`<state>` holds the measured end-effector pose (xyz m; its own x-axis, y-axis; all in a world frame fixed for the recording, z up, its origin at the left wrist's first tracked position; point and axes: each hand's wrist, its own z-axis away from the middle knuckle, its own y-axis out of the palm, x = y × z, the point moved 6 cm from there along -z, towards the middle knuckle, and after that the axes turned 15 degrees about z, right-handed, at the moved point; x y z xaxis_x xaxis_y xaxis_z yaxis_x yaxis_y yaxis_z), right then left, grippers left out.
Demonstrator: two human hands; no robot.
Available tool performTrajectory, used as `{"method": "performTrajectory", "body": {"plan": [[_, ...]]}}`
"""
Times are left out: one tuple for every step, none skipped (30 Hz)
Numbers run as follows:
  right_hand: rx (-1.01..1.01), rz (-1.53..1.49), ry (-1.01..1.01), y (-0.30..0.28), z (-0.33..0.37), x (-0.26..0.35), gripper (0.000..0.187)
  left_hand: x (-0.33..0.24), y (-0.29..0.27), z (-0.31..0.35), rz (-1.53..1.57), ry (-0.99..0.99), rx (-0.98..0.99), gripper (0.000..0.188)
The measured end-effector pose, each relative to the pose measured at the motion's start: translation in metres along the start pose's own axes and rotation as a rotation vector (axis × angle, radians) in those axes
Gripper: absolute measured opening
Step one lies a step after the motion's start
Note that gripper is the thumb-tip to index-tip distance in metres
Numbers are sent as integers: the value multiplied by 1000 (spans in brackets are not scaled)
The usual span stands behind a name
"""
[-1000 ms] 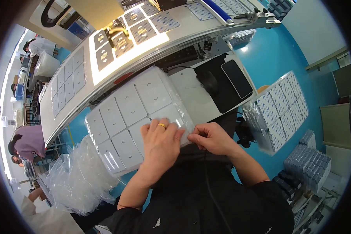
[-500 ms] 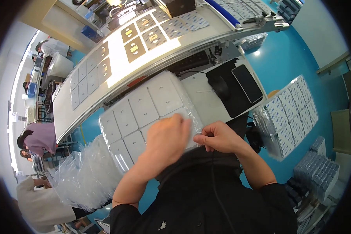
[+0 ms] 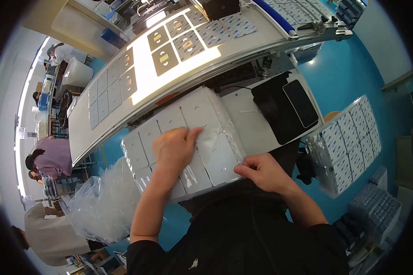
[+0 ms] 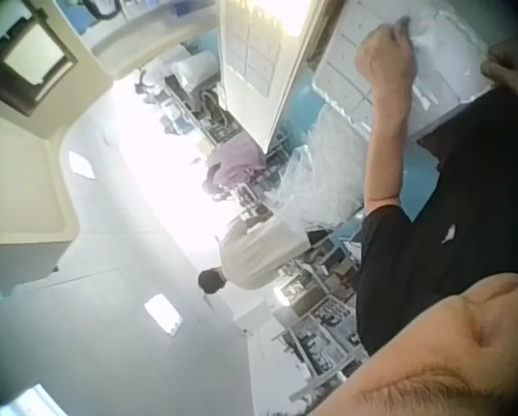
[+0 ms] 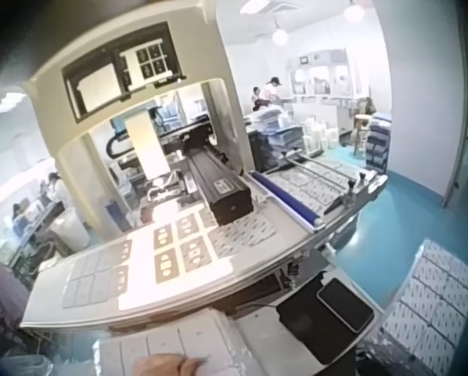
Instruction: Sort and place component sheets into trays and seal them with plastic film.
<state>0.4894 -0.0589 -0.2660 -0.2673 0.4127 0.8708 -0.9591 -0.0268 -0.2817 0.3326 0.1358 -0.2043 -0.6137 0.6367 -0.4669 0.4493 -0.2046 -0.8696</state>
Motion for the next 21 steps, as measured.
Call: {"method": "performTrajectory", "body": {"plan": [[2, 0, 2, 0, 0, 0, 40, 10, -5, -3, 1, -3, 1, 59], [-2, 9, -11, 0, -1, 1, 40, 20, -12, -6, -5, -11, -20, 59], [-7, 19, -24, -1, -1, 3, 41, 28, -17, -9, -10, -19, -42, 60], [-5, 22, -23, -1, -1, 4, 41, 35, -18, -12, -8, -23, -44, 60], [-19, 35, -25, -2, -1, 5, 40, 42, -20, -14, -50, -31, -51, 60], [-34, 49, -28, -3, 0, 8, 41, 46, -22, -15, -92, -39, -58, 59], [-31, 54, -29, -5, -1, 10, 41, 48, -22, -15, -91, -43, -62, 59], [-6, 170, 1, -7, -1, 13, 36, 46, -21, -14, -64, -23, -57, 57], [19, 286, 30, -9, -1, 17, 33, 45, -20, -14, -38, -3, -52, 54], [27, 292, 24, -10, 0, 25, 33, 47, -20, -12, -40, -12, -59, 54], [-107, 500, -41, -18, 1, 40, 34, 46, -21, -11, -40, 13, -74, 53], [-243, 705, -110, -23, 2, 57, 44, 46, -22, -10, -41, 37, -89, 53], [-236, 710, -119, -19, -3, 69, 44, 46, -23, -9, -43, 29, -97, 53], [-362, 731, -309, -15, -8, 96, 63, 45, -21, -11, -37, 52, -96, 51], [-486, 745, -502, -9, -11, 120, 84, 45, -20, -12, -33, 74, -96, 49], [-480, 748, -510, 5, -25, 129, 84, 48, -17, -12, -34, 66, -103, 49], [-435, 787, -591, 26, -41, 135, 94, 49, -16, -13, -42, 122, -111, 49], [-389, 825, -670, 44, -56, 134, 103, 48, -15, -13, -51, 178, -117, 49], [-364, 897, -647, 55, -75, 130, 112, 51, -18, -13, -58, 165, -127, 49], [-353, 897, -660, 59, -79, 126, 112, 52, -21, -14, -45, 151, -107, 48], [-317, 950, -641, 61, -84, 121, 113, 56, -24, -15, -31, 136, -86, 47]]}}
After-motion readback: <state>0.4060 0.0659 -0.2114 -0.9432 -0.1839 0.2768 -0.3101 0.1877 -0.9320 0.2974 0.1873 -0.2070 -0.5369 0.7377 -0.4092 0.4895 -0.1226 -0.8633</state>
